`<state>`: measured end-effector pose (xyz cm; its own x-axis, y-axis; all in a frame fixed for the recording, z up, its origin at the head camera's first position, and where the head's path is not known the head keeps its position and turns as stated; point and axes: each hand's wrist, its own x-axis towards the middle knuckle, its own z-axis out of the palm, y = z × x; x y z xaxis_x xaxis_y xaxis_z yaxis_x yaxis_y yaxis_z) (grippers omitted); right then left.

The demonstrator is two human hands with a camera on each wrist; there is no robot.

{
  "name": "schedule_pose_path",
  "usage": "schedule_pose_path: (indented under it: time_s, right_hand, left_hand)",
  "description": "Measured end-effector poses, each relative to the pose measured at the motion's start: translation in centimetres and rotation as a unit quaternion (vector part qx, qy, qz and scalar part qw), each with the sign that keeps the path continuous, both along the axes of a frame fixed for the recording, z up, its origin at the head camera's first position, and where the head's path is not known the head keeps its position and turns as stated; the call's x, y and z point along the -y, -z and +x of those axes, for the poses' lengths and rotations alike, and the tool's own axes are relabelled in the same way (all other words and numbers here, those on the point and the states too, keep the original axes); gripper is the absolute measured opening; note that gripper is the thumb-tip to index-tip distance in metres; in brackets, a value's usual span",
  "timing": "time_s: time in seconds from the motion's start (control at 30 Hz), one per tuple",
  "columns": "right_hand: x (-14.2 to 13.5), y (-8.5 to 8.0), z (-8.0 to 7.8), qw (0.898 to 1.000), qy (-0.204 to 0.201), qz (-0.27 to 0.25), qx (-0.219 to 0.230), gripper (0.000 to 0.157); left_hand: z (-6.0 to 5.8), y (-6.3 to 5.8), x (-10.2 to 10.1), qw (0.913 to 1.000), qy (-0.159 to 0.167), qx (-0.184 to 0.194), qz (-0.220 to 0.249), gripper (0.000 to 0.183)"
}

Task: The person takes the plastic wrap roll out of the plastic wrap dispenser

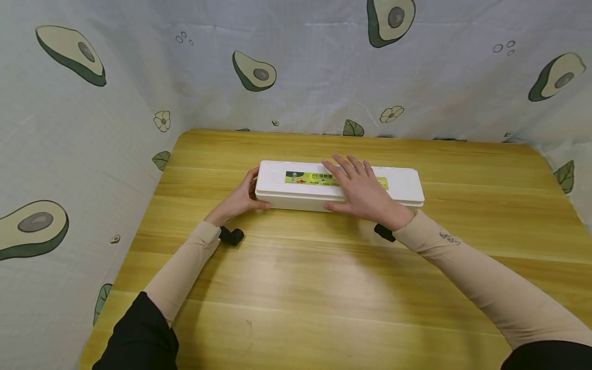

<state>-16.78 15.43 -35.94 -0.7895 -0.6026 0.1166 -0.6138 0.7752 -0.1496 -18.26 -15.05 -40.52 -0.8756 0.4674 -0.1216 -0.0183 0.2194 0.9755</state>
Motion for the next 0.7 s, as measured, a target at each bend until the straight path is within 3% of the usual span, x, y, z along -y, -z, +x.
schedule_pose_path:
  time_s: [0.17,0.37,0.5,0.7]
  right_hand:
    - [-0.1,0.4,-0.3,1.0,0.0,0.005,0.001,0.093]
    - [-0.1,0.7,-0.7,1.0,-0.001,0.009,0.0,0.094]
    - [-0.1,0.8,-0.9,1.0,-0.002,0.014,0.002,0.094]
    - [-0.1,0.9,-1.2,1.0,-0.009,0.028,-0.005,0.095]
  left_hand:
    - [-0.7,1.7,0.4,1.0,-0.003,-0.002,-0.007,0.1]
    - [-0.9,2.2,0.5,0.9999,-0.001,-0.013,-0.009,0.099]
    - [-0.9,1.9,0.5,1.0,-0.001,-0.003,-0.009,0.1]
    - [-0.2,0.1,0.2,1.0,0.003,0.005,0.0,0.097]
